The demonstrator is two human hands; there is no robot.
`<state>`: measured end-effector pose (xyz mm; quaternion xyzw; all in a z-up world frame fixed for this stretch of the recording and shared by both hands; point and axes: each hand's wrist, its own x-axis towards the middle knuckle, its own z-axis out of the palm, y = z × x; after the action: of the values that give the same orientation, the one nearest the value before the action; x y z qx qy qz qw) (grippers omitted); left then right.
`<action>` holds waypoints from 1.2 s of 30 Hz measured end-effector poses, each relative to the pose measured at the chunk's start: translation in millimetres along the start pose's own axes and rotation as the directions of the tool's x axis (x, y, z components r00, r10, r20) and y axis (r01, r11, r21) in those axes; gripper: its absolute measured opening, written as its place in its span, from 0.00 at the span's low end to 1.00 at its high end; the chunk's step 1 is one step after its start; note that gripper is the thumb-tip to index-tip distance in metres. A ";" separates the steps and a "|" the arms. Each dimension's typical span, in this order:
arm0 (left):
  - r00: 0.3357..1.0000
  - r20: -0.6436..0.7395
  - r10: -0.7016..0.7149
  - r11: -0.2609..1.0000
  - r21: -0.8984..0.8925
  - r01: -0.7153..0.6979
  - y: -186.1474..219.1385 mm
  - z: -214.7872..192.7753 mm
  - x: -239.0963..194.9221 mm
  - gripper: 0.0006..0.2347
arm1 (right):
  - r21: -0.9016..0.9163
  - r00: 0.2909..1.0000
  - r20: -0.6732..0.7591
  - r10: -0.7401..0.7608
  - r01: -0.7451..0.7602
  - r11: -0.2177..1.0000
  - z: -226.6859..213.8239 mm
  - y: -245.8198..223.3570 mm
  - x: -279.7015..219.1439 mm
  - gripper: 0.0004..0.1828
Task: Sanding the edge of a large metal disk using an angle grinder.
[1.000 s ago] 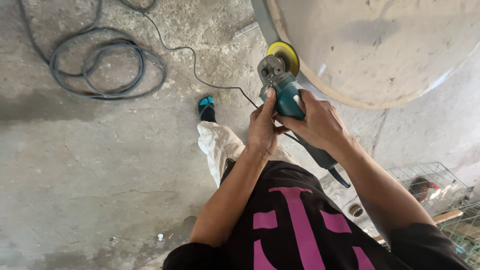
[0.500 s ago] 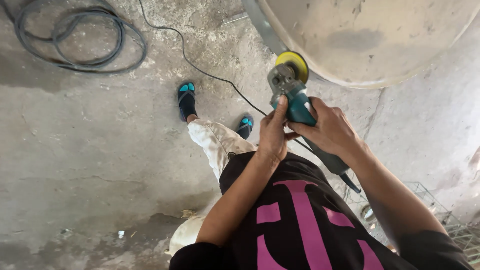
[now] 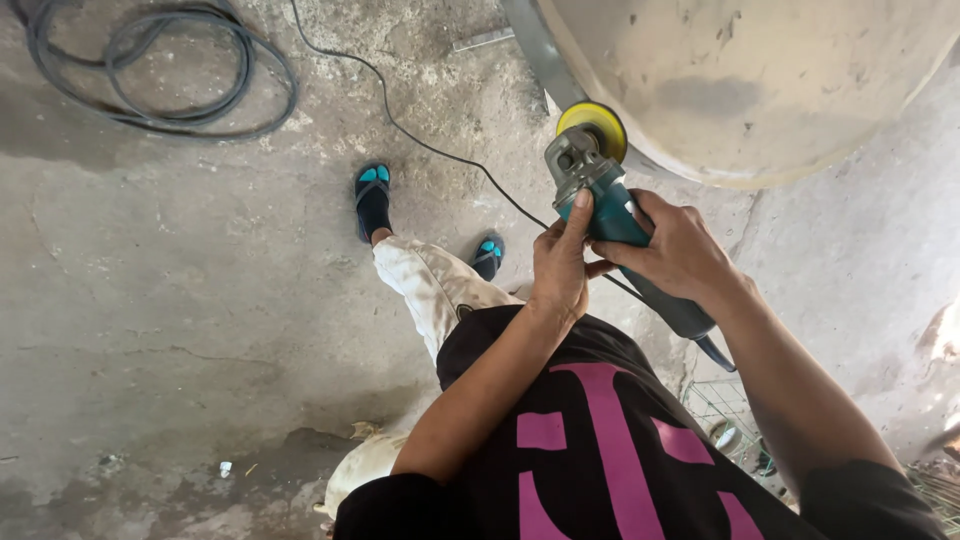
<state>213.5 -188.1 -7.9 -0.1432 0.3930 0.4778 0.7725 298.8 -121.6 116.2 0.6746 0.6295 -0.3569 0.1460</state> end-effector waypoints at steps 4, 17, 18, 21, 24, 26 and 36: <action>0.999 0.035 0.015 1.000 -0.023 -0.015 31.4 1.9 3.2 0.32 | 0.003 1.000 -0.003 -0.017 0.017 1.000 -5.6 -21.4 16.3 0.30; 0.997 -0.065 0.039 0.992 0.119 -0.031 140.6 10.7 42.9 0.38 | -0.054 1.000 0.004 -0.026 0.026 0.998 -28.4 -110.7 83.0 0.36; 0.995 -0.096 0.040 0.992 0.123 -0.028 143.7 8.9 49.9 0.38 | -0.066 1.000 0.028 0.015 -0.013 0.998 -30.9 -119.2 86.6 0.37; 0.996 -0.072 0.045 0.994 0.101 -0.038 151.5 11.1 47.9 0.38 | -0.081 0.998 0.040 0.046 -0.043 0.996 -31.8 -126.0 89.3 0.38; 0.998 -0.038 0.047 0.995 0.085 -0.043 132.5 3.0 45.9 0.36 | -0.096 1.000 0.013 -0.011 0.013 0.995 -30.6 -118.2 78.9 0.40; 0.999 -0.024 0.037 0.997 0.070 -0.036 125.0 5.4 36.0 0.35 | -0.094 1.000 0.014 -0.022 0.023 0.995 -24.7 -99.7 75.5 0.39; 1.000 -0.002 0.004 1.000 -0.027 -0.004 36.1 -6.5 18.0 0.29 | -0.220 0.999 0.033 -0.011 0.018 0.975 -8.6 -37.5 31.2 0.36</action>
<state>184.0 -162.6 -19.9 -0.1534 0.3875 0.4847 0.7690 264.2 -86.7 110.9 0.6439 0.6677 -0.2967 0.2272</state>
